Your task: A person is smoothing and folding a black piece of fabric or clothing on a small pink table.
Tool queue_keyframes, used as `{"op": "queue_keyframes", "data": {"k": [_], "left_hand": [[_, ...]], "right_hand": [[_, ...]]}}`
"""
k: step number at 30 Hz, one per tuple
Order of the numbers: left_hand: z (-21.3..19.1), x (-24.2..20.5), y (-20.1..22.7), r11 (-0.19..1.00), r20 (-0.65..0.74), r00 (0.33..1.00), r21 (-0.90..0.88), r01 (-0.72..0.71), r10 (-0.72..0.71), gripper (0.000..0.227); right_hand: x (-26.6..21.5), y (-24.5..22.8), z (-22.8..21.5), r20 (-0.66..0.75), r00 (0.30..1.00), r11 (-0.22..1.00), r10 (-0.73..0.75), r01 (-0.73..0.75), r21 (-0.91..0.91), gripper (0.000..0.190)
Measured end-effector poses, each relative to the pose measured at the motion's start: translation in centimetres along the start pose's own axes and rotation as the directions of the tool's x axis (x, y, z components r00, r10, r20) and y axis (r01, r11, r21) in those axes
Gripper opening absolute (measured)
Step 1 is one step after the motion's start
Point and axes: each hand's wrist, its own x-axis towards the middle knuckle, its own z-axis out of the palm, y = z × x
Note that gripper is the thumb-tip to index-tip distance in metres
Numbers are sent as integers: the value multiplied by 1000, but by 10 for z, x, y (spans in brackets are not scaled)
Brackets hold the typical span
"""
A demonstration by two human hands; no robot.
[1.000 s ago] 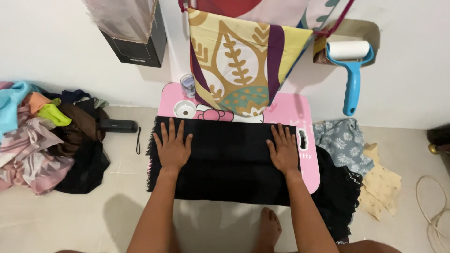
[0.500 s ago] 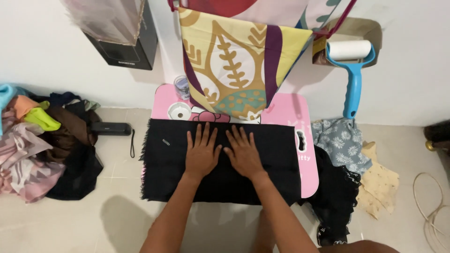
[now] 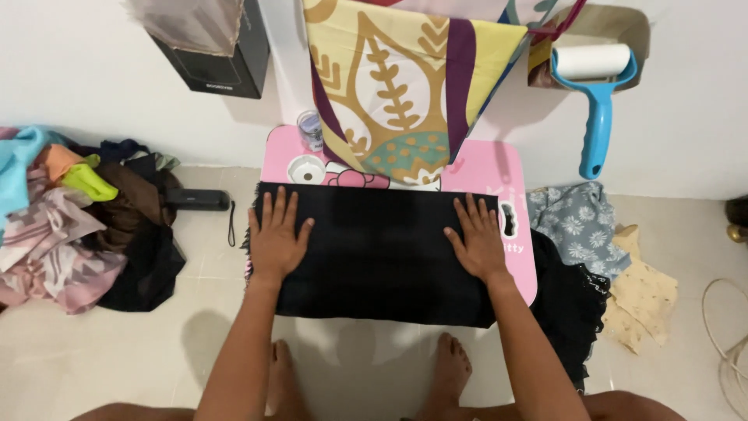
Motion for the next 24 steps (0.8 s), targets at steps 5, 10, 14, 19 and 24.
{"op": "queue_keyframes", "data": {"k": [5, 10, 14, 19, 24], "left_hand": [[-4, 5, -7, 999, 59, 997, 8, 41, -41, 75], [-9, 1, -9, 999, 100, 994, -29, 37, -34, 78], [-8, -9, -15, 1000, 53, 999, -22, 1, 0, 80], [-12, -18, -21, 991, 113, 986, 24, -129, 126, 79], [-15, -17, -22, 988, 162, 977, 43, -148, 139, 83]], "right_hand": [[6, 3, -4, 24, 999, 1000, 21, -21, 5, 71], [5, 13, -3, 29, 1000, 1000, -10, 10, -13, 70], [-1, 19, 5, -10, 1000, 999, -3, 3, -32, 75], [-28, 7, -20, -5, 989, 988, -150, 149, -38, 78], [-31, 17, -17, 156, 983, 991, -98, 111, -75, 80]]}}
